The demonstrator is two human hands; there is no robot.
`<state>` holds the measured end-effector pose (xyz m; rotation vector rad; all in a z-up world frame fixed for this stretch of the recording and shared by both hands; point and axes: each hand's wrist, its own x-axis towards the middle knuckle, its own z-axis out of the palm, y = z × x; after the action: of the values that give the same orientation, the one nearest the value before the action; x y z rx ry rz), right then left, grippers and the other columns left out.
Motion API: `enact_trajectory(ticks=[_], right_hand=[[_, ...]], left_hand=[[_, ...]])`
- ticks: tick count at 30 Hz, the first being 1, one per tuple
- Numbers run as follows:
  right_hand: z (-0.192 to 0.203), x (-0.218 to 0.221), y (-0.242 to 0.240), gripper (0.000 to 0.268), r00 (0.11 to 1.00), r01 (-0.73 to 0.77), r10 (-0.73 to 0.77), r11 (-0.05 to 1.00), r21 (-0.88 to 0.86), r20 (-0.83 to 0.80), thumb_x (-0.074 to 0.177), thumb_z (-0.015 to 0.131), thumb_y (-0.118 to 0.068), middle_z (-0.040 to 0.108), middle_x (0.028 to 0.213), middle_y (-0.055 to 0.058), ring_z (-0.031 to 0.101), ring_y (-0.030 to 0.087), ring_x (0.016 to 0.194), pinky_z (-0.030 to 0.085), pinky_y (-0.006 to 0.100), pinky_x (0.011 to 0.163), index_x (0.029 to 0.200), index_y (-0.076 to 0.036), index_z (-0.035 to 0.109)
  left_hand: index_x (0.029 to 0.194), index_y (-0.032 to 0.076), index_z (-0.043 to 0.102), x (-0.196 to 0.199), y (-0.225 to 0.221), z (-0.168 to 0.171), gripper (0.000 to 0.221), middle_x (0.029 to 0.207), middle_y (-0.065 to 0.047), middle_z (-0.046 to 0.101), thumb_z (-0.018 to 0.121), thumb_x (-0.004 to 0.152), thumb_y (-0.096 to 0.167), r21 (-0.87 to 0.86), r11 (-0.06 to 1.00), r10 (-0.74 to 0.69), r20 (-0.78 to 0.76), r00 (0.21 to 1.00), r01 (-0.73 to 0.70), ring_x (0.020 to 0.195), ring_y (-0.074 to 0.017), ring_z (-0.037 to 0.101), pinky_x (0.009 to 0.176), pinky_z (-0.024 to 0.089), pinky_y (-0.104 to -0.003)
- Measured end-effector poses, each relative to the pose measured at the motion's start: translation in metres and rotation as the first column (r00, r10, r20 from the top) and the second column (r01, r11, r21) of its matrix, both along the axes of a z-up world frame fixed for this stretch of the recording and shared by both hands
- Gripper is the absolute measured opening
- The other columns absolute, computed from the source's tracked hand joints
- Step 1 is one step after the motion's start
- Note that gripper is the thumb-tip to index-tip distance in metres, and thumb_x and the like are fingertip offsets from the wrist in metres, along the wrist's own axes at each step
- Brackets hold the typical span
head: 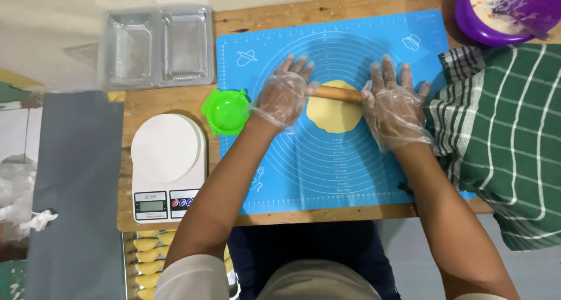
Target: Rolling out small portions of dough into flat circles using a rolling pin on a silicone mat.
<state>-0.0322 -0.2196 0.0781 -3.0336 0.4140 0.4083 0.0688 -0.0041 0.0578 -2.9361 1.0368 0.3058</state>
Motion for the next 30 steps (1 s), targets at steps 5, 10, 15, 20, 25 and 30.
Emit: enact_trajectory(ticks=[5,10,15,20,25,30], right_hand=[[-0.006,-0.021,0.001,0.062,0.999,-0.052,0.052,0.999,-0.002,-0.003,0.108,0.029,-0.041,0.012,0.174,0.005,0.009,0.038,0.157,0.015,0.076,0.116,0.166,-0.022,0.02],[-0.007,-0.033,-0.002,0.064,0.994,-0.111,0.111,0.994,0.0,0.01,0.106,0.031,-0.043,0.009,0.174,0.004,0.006,0.037,0.158,0.015,0.076,0.116,0.166,-0.024,0.017],[-0.009,-0.045,-0.007,0.067,0.988,-0.155,0.155,0.988,-0.002,0.014,0.105,0.032,-0.045,0.007,0.174,0.003,0.003,0.036,0.158,0.015,0.076,0.116,0.166,-0.027,0.013],[-0.013,-0.052,-0.01,0.071,0.976,-0.216,0.216,0.976,-0.006,0.015,0.102,0.034,-0.047,0.003,0.175,0.001,0.0,0.035,0.158,0.015,0.076,0.116,0.166,-0.03,0.008],[0.01,-0.061,-0.004,0.072,0.98,-0.196,0.197,0.98,0.038,-0.032,0.102,0.036,-0.044,-0.002,0.174,-0.001,-0.003,0.034,0.158,0.021,0.077,0.114,0.166,-0.032,0.005],[-0.032,-0.058,-0.018,0.072,0.976,-0.217,0.216,0.976,-0.015,-0.036,0.102,0.038,-0.044,0.004,0.175,0.0,0.0,0.034,0.159,0.026,0.077,0.112,0.166,-0.031,0.009]], left_hand=[[0.156,0.016,0.044,-0.017,0.014,-0.012,0.056,0.16,-0.008,0.044,0.036,0.11,0.046,-0.039,0.998,0.05,0.06,0.997,-0.047,0.15,-0.0312,0.035,0.123,0.032,-0.046],[0.156,0.015,0.044,-0.044,0.022,0.009,0.059,0.161,-0.008,0.042,0.03,0.111,0.051,-0.047,0.995,0.088,0.1,0.991,-0.084,0.149,-0.0337,0.035,0.12,0.033,-0.05],[0.156,0.017,0.043,-0.064,0.022,0.006,0.059,0.161,-0.007,0.041,0.028,0.111,0.051,-0.025,0.994,0.11,0.136,0.985,-0.107,0.149,-0.0328,0.035,0.121,0.033,-0.051],[0.162,0.021,0.03,-0.086,0.027,-0.022,0.054,0.168,-0.002,0.028,0.031,0.112,0.04,-0.046,0.989,0.143,0.148,0.979,-0.138,0.154,-0.0314,0.025,0.126,0.021,-0.051],[0.163,0.02,0.029,-0.11,0.031,-0.027,0.054,0.169,-0.003,0.025,0.034,0.112,0.039,-0.078,0.987,0.149,0.158,0.976,-0.138,0.154,-0.0321,0.023,0.125,0.021,-0.051],[0.164,0.02,0.021,-0.131,0.03,-0.018,0.057,0.171,-0.002,0.017,0.023,0.112,0.044,-0.014,0.99,0.144,0.09,0.986,-0.143,0.156,-0.0308,0.015,0.127,0.01,-0.049]])
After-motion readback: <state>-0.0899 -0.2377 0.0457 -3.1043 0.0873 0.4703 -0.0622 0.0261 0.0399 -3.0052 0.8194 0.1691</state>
